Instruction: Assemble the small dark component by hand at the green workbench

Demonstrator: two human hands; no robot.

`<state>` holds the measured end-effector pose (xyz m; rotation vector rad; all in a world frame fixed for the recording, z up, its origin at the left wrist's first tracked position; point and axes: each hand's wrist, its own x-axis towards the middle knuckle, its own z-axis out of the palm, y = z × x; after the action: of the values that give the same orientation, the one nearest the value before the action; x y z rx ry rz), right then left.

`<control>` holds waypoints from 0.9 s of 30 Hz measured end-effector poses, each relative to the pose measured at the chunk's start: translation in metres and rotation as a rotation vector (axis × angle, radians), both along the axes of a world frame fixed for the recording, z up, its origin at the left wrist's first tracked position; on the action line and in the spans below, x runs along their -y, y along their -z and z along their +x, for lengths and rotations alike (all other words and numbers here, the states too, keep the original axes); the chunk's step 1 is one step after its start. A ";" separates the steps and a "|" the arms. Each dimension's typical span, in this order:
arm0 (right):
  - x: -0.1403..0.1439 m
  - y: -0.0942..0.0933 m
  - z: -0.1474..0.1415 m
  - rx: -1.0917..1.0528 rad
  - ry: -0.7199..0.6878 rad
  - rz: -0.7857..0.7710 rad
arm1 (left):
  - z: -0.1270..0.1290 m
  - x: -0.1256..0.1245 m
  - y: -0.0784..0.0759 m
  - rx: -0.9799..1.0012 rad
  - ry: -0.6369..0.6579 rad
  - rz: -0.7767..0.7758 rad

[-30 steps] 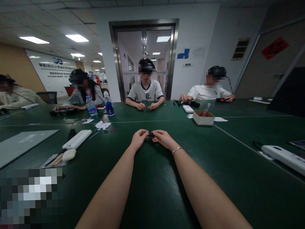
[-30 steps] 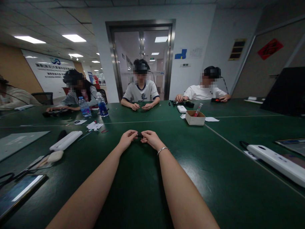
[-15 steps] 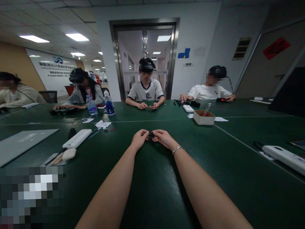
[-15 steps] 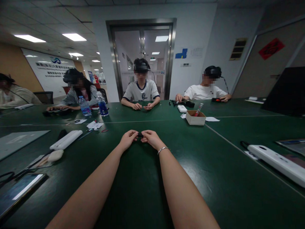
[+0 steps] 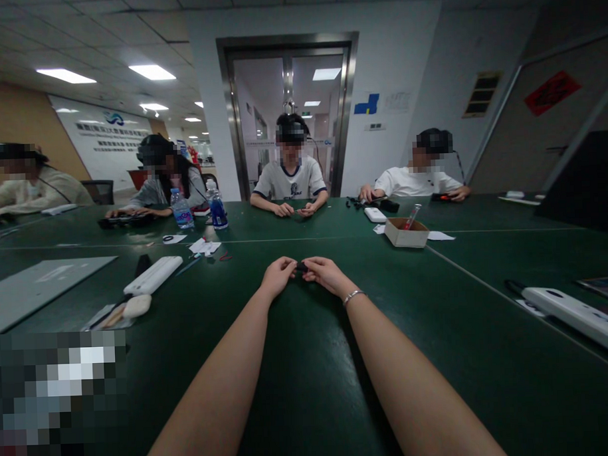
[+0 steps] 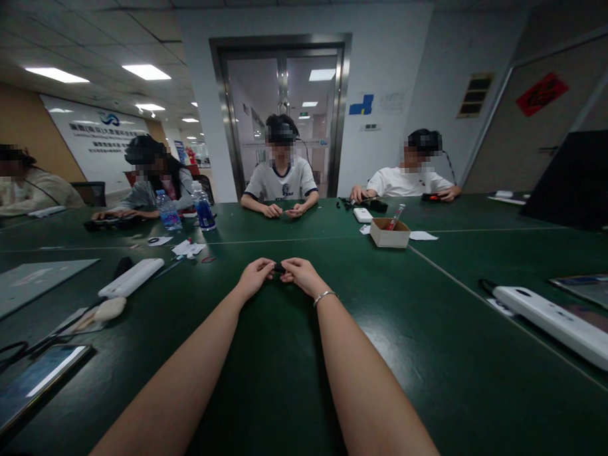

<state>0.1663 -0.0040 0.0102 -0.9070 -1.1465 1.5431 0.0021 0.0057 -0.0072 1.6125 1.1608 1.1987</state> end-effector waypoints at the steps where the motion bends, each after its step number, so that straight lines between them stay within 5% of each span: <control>1: 0.000 0.000 0.000 -0.001 -0.004 0.002 | 0.000 0.000 0.000 -0.001 -0.002 0.001; 17: -0.002 0.001 0.001 0.001 -0.010 -0.004 | -0.002 -0.002 0.001 0.040 -0.008 0.110; 27: 0.001 -0.002 -0.001 0.012 -0.004 -0.020 | 0.000 0.002 -0.002 -0.043 -0.051 0.034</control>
<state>0.1657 -0.0045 0.0127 -0.9284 -1.1438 1.5567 0.0024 0.0034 -0.0052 1.6499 1.2209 1.2270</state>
